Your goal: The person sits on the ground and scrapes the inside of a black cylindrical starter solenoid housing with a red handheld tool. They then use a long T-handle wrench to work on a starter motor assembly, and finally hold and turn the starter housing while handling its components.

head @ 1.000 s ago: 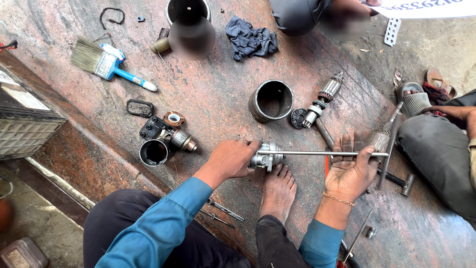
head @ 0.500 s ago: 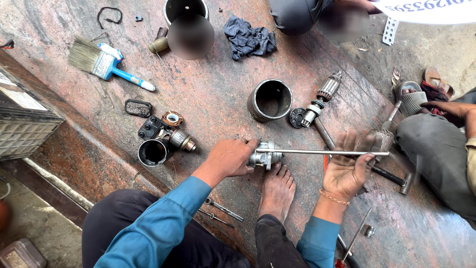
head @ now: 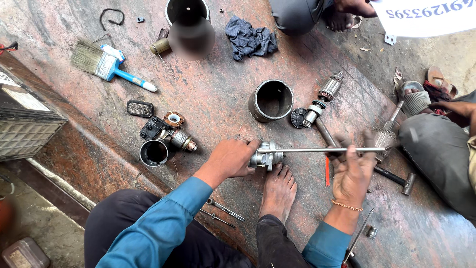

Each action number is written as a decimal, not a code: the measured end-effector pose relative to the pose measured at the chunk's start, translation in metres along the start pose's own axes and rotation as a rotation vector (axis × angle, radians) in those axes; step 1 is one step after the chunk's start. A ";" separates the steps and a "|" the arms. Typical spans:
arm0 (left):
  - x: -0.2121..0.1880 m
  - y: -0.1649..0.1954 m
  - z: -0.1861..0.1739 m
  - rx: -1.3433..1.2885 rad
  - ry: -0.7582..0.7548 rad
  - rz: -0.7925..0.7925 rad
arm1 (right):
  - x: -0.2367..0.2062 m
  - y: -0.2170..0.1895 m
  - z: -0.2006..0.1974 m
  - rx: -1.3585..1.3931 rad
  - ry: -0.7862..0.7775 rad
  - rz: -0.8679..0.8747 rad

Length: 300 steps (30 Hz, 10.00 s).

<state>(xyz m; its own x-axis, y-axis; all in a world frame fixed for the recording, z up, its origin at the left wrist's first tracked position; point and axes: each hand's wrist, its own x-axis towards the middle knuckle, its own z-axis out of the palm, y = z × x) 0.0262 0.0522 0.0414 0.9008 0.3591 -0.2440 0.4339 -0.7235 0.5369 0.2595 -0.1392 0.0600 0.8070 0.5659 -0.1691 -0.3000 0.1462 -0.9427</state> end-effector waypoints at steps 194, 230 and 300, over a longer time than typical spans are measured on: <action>0.023 -0.023 0.029 0.014 0.190 0.096 | -0.030 0.016 0.088 -1.415 -1.008 -0.642; 0.024 -0.021 0.037 0.013 0.223 0.096 | -0.092 0.107 0.099 -1.421 -1.826 -0.519; 0.013 0.001 0.053 -0.066 0.381 -0.018 | -0.150 0.174 0.080 -1.190 -1.871 -0.278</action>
<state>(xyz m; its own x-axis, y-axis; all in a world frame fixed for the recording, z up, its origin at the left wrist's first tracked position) 0.0397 0.0248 -0.0044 0.8173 0.5734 0.0571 0.4359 -0.6800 0.5895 0.0455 -0.1342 -0.0559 -0.7039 0.6237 -0.3398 0.6335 0.3349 -0.6975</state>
